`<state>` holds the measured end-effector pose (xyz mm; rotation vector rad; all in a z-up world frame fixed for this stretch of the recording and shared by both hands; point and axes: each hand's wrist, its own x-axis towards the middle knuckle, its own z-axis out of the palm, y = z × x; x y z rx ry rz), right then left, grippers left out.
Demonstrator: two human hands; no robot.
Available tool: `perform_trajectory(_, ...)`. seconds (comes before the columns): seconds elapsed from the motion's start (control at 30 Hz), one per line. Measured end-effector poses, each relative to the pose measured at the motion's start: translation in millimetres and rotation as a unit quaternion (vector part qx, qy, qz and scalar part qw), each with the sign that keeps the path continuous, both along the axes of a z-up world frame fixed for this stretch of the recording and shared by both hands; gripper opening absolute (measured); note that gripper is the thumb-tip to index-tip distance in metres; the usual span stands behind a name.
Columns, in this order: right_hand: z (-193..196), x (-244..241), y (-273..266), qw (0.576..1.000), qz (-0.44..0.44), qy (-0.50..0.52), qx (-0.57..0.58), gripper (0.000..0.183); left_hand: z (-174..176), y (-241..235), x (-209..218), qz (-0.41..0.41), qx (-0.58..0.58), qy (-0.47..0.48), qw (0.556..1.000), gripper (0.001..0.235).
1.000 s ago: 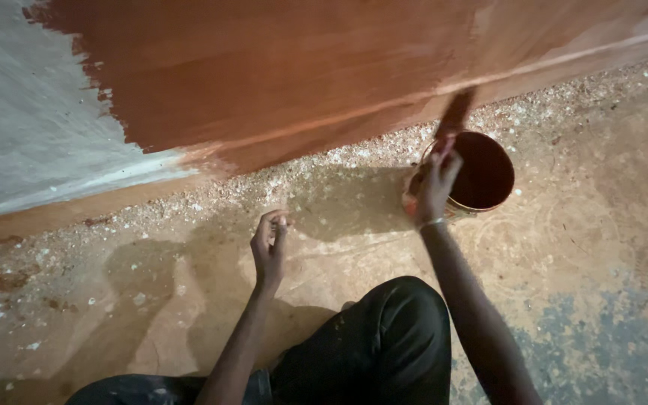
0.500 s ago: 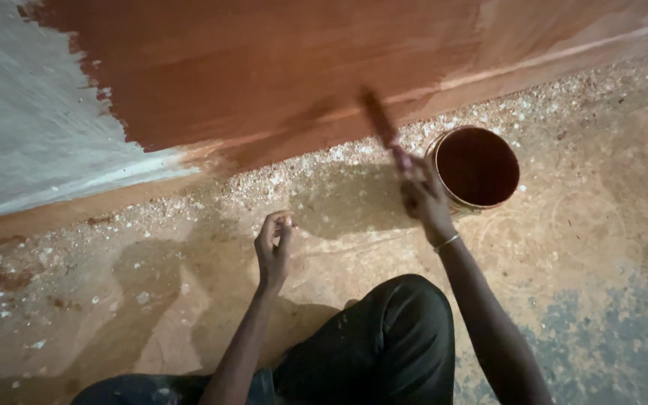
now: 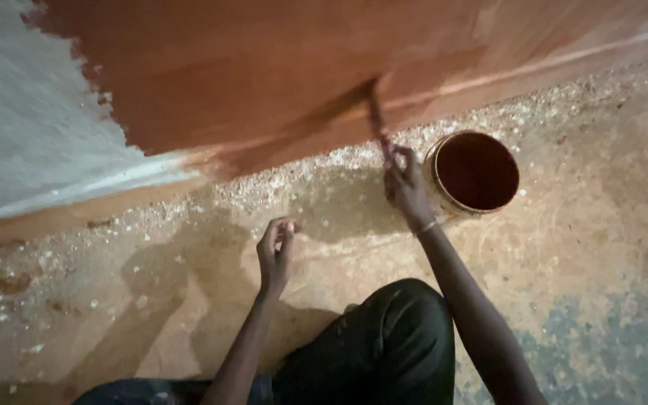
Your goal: The person paints the lower section of a wall with reddish-brown paint using a brush. They repeatedly dip the brush into a paint can and apply paint in horizontal strokes along the base of the wall.
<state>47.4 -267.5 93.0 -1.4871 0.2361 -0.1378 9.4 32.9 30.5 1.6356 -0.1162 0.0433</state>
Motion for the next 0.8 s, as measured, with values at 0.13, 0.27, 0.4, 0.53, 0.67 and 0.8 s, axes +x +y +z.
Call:
perform_trajectory(0.13,11.8,-45.0,-0.5,0.998,-0.027,0.031,-0.043,0.043,3.3,2.1,-0.7,0.0,0.003,0.006,1.0,0.029)
perform_trajectory(0.27,12.1,-37.0,-32.7,0.983,-0.184,-0.007,0.003,0.029,10.3,-5.8,0.2,-0.003,0.006,-0.032,0.999,0.035)
perform_trajectory(0.4,-11.7,15.7,-72.8,0.967,-0.234,-0.057,0.085,0.026,18.1,-20.1,9.5,-0.06,0.0,-0.059,0.996,0.051)
perform_trajectory(0.53,-34.8,51.5,-80.3,0.99,-0.136,-0.019,-0.016,0.026,25.7,-53.3,55.0,-0.099,0.081,-0.151,0.98,0.065)
perform_trajectory(0.67,-42.3,12.4,-38.8,0.969,0.058,0.027,0.24,0.026,32.2,-80.8,94.0,-0.111,0.095,-0.183,0.972,0.071)
perform_trajectory(0.8,-10.5,-41.9,-16.8,0.996,0.038,0.025,-0.079,0.03,46.1,-87.2,107.6,-0.059,0.099,-0.213,0.97,0.07)
